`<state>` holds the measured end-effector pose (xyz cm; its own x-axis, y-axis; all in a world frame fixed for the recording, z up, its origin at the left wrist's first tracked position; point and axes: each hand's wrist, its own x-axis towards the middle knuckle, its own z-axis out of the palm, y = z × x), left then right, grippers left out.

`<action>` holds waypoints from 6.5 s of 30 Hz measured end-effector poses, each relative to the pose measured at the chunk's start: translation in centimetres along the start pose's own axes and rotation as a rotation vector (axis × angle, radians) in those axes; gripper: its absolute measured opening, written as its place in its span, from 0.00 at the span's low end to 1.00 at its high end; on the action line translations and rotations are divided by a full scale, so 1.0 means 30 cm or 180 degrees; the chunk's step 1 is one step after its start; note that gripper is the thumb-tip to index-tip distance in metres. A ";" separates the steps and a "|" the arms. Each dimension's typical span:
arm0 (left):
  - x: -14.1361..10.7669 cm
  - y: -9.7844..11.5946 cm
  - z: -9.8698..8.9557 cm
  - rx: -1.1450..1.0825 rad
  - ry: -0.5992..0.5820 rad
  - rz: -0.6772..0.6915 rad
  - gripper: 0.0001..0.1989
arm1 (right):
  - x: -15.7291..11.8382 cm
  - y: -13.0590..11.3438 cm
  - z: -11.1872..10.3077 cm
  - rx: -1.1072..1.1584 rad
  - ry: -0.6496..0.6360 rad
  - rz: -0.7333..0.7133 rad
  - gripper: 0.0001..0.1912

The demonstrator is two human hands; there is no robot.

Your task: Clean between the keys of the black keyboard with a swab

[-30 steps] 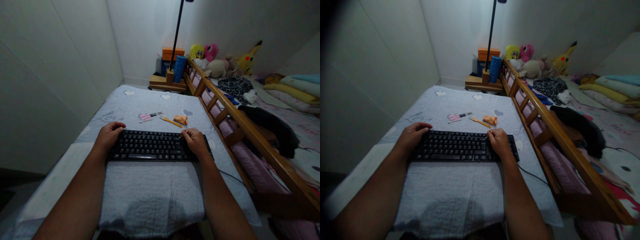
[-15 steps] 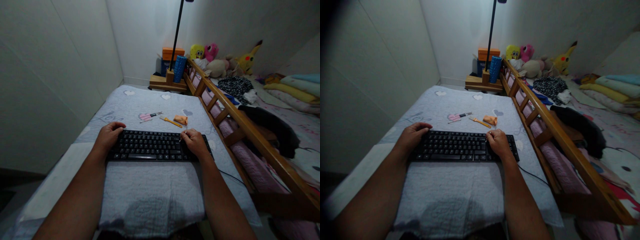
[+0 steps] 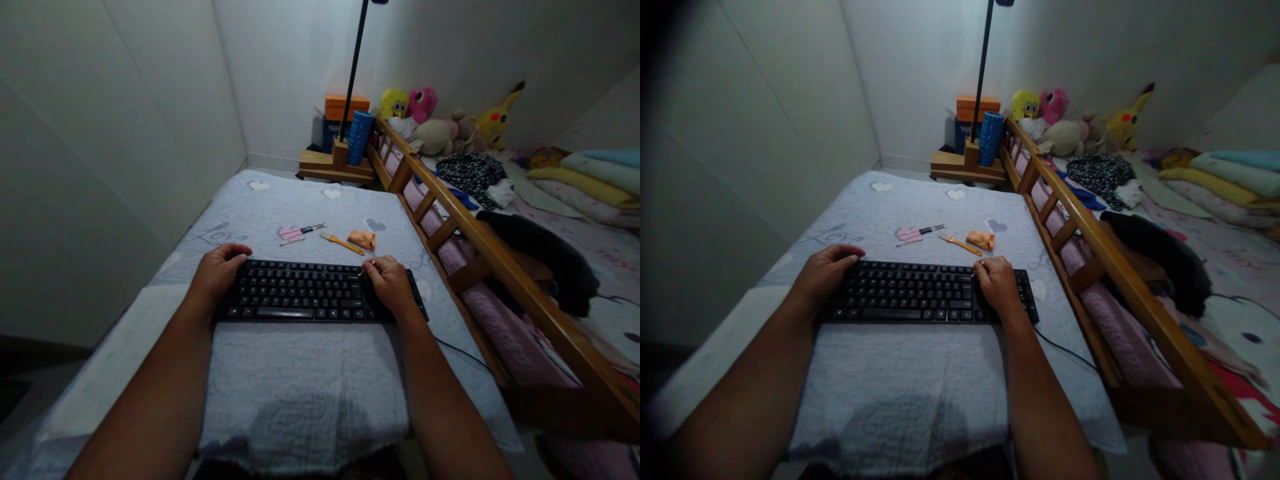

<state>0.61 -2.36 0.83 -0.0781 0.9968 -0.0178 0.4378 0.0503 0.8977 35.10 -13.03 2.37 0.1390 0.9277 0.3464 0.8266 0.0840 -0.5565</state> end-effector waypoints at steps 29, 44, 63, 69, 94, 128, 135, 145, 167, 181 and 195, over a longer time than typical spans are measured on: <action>0.006 -0.006 0.002 0.0044 0.0028 0.0038 0.13 | -0.005 -0.045 0.064 0.0385 -0.0013 -0.0418 0.10; -0.005 0.009 -0.001 -0.0018 0.0009 0.0035 0.13 | 0.002 -0.016 0.020 0.0051 -0.0010 -0.0104 0.12; 0.000 -0.005 0.000 0.0011 0.0010 0.0014 0.14 | 0.003 -0.011 -0.003 -0.0057 0.0017 -0.0042 0.13; -0.008 0.004 0.000 0.0009 0.0037 -0.0010 0.13 | 0.001 -0.015 -0.008 -0.0092 -0.0055 -0.0072 0.12; -0.001 -0.005 0.000 0.0024 0.0009 0.0025 0.14 | -0.009 -0.056 0.014 0.0216 -0.0279 -0.0229 0.13; 0.003 -0.006 0.000 0.0103 0.0022 0.0042 0.14 | -0.012 -0.052 0.056 0.0430 -0.0095 -0.0451 0.10; 0.003 -0.007 0.001 0.0063 -0.0003 0.0062 0.15 | -0.008 -0.039 0.070 0.0449 -0.0025 -0.0445 0.10; 0.004 -0.011 0.002 0.0112 0.0036 0.0073 0.14 | -0.006 -0.039 0.071 0.0360 0.0040 -0.0424 0.10; -0.004 0.007 -0.003 0.0091 0.0023 0.0035 0.13 | 0.004 -0.025 0.021 0.0162 -0.0002 -0.0123 0.12; 0.000 -0.005 -0.003 0.0033 -0.0021 0.0019 0.15 | 0.004 -0.003 0.005 0.0032 0.0119 -0.0017 0.12; -0.011 0.011 -0.004 0.0015 -0.0006 0.0018 0.14 | 0.001 -0.017 -0.006 0.0068 -0.0057 -0.0025 0.14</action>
<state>0.68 -2.68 1.19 -0.0741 0.9972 -0.0134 0.4423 0.0449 0.8957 34.77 -13.10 2.81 0.1224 0.9334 0.3373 0.8158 0.0989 -0.5698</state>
